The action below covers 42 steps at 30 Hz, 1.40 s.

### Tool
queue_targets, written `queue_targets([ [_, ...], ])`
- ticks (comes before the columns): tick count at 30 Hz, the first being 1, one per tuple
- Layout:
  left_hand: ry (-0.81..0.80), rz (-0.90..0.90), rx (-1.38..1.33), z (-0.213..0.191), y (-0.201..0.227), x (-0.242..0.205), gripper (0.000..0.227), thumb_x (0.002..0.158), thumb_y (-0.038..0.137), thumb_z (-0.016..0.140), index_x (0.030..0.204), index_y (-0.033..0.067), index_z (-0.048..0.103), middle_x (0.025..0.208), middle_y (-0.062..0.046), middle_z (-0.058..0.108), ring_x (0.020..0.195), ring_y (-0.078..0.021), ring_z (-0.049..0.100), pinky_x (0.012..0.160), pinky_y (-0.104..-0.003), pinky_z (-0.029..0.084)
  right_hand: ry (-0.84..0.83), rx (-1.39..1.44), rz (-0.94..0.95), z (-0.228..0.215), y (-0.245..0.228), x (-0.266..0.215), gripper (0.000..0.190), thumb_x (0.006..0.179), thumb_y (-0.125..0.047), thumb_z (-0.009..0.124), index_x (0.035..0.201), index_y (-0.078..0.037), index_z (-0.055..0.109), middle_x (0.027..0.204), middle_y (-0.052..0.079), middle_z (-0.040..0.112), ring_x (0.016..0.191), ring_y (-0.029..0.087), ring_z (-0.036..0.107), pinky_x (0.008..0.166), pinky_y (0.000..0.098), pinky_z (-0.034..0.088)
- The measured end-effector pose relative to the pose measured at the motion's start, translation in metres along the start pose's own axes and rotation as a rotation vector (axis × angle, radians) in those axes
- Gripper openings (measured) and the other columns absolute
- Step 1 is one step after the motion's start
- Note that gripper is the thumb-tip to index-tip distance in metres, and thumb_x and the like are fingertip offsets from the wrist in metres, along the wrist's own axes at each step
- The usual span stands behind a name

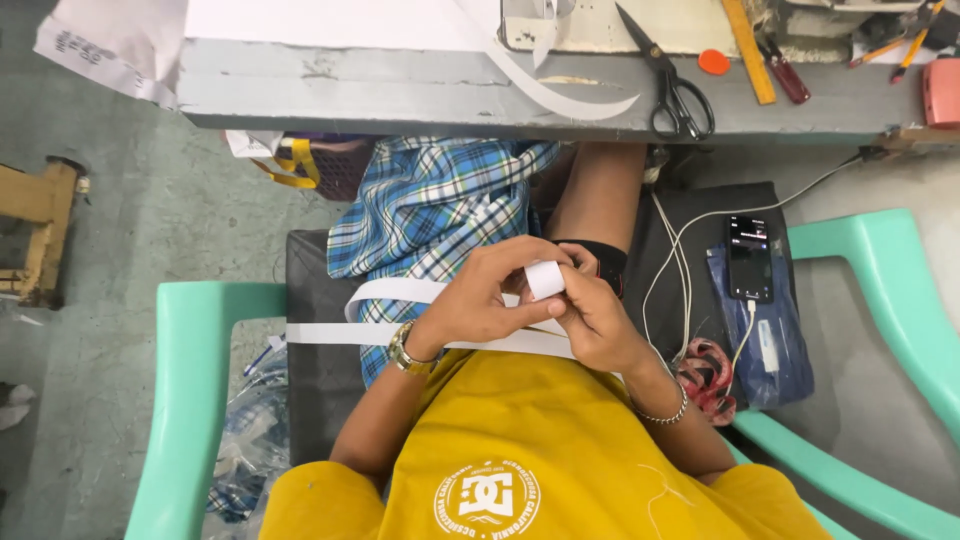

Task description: Measuring lengths of white fabric tape with a ruler and cutting them into strips using scissors at a sewing workstation.

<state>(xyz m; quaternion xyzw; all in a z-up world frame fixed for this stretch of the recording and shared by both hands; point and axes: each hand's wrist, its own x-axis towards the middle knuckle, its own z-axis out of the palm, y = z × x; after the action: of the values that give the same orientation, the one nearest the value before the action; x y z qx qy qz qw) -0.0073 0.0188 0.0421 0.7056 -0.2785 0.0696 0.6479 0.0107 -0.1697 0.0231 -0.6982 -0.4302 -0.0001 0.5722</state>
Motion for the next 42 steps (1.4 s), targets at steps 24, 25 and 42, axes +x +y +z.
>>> queue_targets([
  [24, 0.239, -0.137, 0.017, 0.031, -0.039, 0.0, 0.039, 0.107, 0.028, 0.053, 0.135, 0.002, 0.052, 0.119, -0.024, 0.066, 0.105, -0.0334, 0.067, 0.082, -0.045, 0.057, 0.316, -0.312, 0.058, -0.011, 0.019, 0.002, 0.015, 0.095, -0.018, 0.077, 0.094, -0.005, 0.07, 0.088, 0.004, 0.067, 0.093, 0.028, 0.062, 0.092, 0.0376, 0.043],
  [25, 0.36, -0.148, 0.014, 0.035, -0.043, 0.0, 0.043, 0.102, 0.025, 0.064, 0.135, 0.0011, 0.049, 0.12, -0.021, 0.063, 0.105, -0.032, 0.065, 0.084, -0.042, 0.058, 0.349, -0.378, 0.031, -0.012, 0.017, 0.005, 0.014, 0.095, -0.018, 0.077, 0.094, -0.006, 0.069, 0.088, 0.003, 0.067, 0.092, 0.028, 0.061, 0.091, 0.0371, 0.041],
  [42, 0.657, -0.31, -0.903, 0.029, -0.089, -0.008, 0.013, 0.104, 0.016, 0.061, 0.099, 0.0145, 0.049, 0.096, -0.003, 0.071, 0.052, -0.001, 0.046, 0.047, -0.015, 0.037, 0.307, -0.379, 0.059, -0.033, 0.028, 0.003, 0.015, 0.102, -0.015, 0.071, 0.111, -0.004, 0.073, 0.108, 0.013, 0.067, 0.09, 0.028, 0.064, 0.077, 0.0373, 0.05],
])
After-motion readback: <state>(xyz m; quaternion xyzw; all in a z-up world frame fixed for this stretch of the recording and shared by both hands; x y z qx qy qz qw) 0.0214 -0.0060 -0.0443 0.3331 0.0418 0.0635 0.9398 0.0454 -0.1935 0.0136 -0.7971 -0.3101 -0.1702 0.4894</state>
